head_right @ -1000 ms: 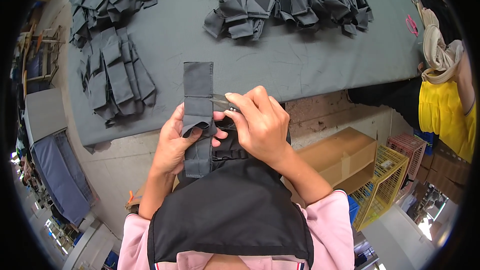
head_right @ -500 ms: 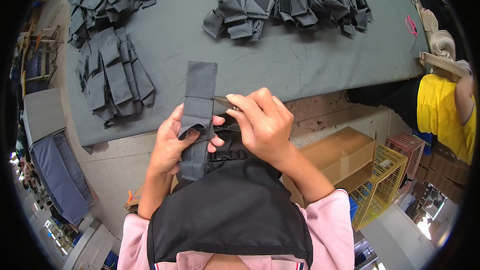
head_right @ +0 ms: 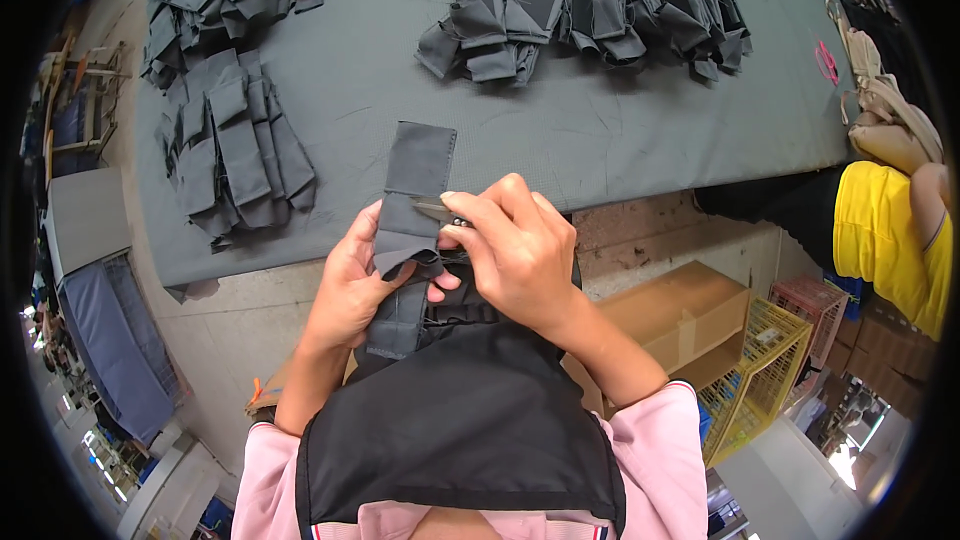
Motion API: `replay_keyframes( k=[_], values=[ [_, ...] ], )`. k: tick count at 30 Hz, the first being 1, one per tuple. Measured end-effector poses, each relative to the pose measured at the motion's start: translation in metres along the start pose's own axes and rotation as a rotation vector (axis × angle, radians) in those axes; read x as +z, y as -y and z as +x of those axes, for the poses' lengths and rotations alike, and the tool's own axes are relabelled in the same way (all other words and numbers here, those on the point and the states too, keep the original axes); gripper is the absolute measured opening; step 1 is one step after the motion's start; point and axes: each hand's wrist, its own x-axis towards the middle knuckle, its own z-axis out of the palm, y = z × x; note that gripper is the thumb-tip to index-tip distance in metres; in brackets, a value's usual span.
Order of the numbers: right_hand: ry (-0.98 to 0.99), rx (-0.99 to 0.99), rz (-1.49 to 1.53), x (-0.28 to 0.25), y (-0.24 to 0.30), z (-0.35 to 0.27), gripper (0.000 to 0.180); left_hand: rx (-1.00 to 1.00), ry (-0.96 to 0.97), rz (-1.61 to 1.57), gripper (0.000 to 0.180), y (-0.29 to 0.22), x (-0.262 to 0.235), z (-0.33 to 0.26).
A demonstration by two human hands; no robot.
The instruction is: Trimming excess material from small black fabric pieces using snips.
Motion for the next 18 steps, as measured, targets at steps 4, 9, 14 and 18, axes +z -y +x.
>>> replay_keyframes(
  k=[4, 9, 14, 18],
  values=[
    [0.035, -0.033, 0.010, 0.006, 0.002, 0.007, 0.034, 0.003, -0.001, 0.008, 0.052, 0.000, 0.002, 0.000],
    [0.086, -0.038, 0.036, 0.006, 0.005, 0.006, 0.035, 0.025, -0.006, 0.052, 0.054, 0.000, 0.003, -0.002],
    [0.122, -0.030, 0.120, 0.009, 0.005, 0.008, 0.033, 0.008, -0.010, 0.056, 0.053, -0.001, 0.001, 0.000],
    [0.048, -0.083, 0.011, 0.012, 0.006, 0.006, 0.033, 0.050, -0.034, 0.137, 0.051, 0.000, 0.002, -0.001]
  ],
)
